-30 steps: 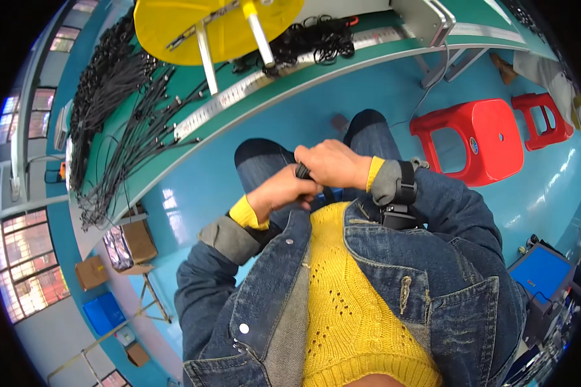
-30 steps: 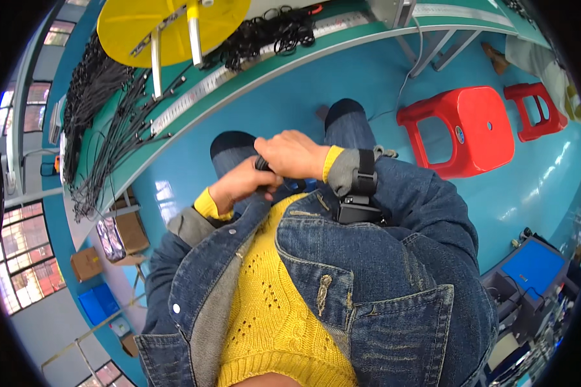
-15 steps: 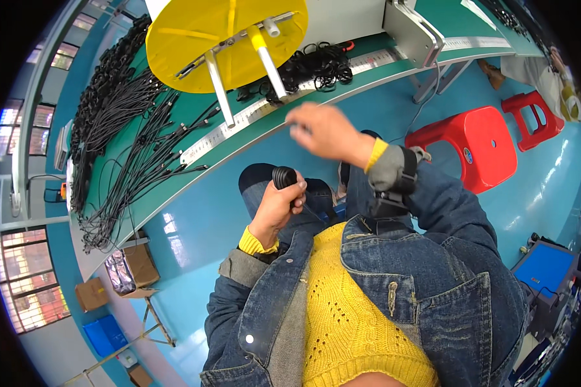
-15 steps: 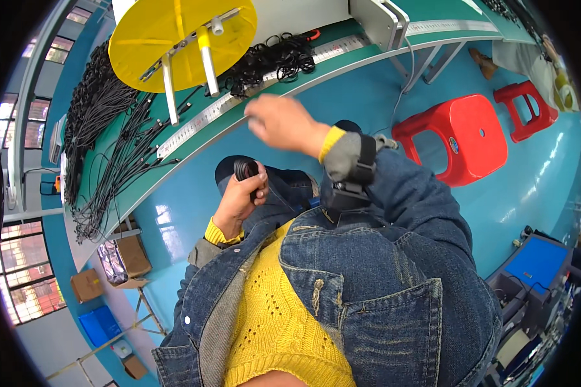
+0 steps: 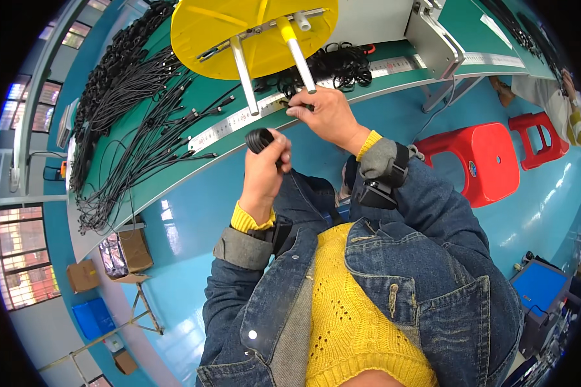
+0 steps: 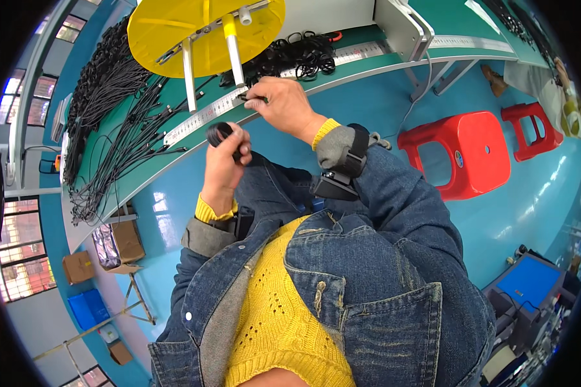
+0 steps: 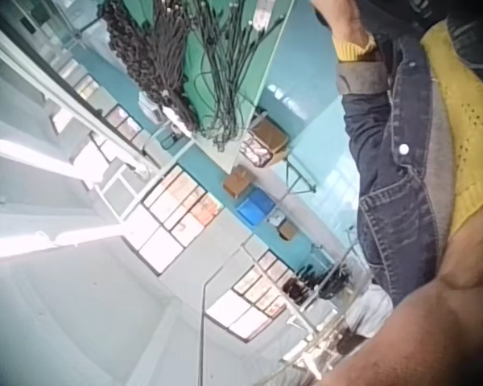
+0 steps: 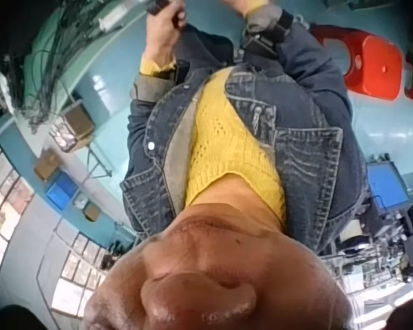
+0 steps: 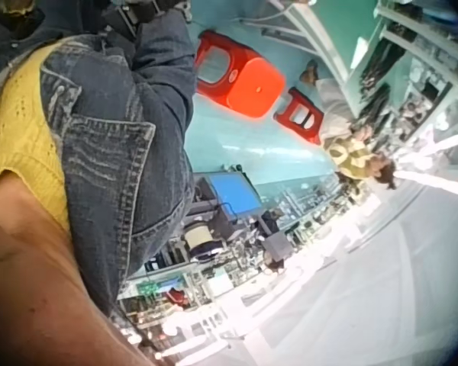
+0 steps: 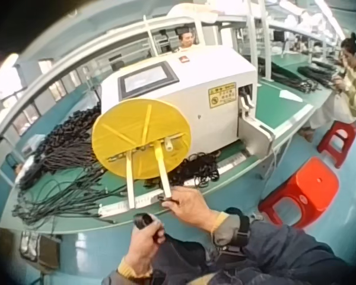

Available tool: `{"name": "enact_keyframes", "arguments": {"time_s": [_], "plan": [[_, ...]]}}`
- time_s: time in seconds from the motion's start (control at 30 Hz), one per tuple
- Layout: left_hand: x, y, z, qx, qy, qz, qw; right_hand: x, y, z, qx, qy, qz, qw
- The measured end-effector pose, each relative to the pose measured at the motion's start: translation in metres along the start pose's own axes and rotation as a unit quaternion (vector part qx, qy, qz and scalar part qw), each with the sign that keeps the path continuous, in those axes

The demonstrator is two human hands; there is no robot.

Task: Bundling and taping black electrical cables using a tabletop winding machine.

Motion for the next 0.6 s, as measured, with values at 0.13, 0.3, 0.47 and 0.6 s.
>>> {"name": "enact_keyframes", "arguments": {"time_s": [0.13,0.3,0.47,0.6], "plan": [[0.010,0.008,0.011,0.072,-0.030,0.011,0.997,-0.010,-0.010,-0.016,-0.065,0.008,-0.006,0.998],[0.011,0.004,0.005,0.060,-0.048,0.017,0.997,-0.016,-0.024,-0.026,-0.174,-0.117,-0.010,0.978],[0.007,0.001,0.001,0.074,-0.017,0.030,0.997,-0.023,-0.033,-0.032,-0.199,-0.130,-0.005,0.971],[-0.002,0.001,-0.003,0.020,-0.007,0.025,0.999,-0.020,-0.056,-0.045,-0.230,-0.017,-0.072,0.970]]}}
Point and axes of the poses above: each hand's wrist, its own y-axis towards the middle knuckle, its own x-axis out of the palm, z = x × y, the point moved 3 cm from there along y, towards the middle knuckle, and after that the axes turned 14 degrees about -y, right-handed, at the moved point
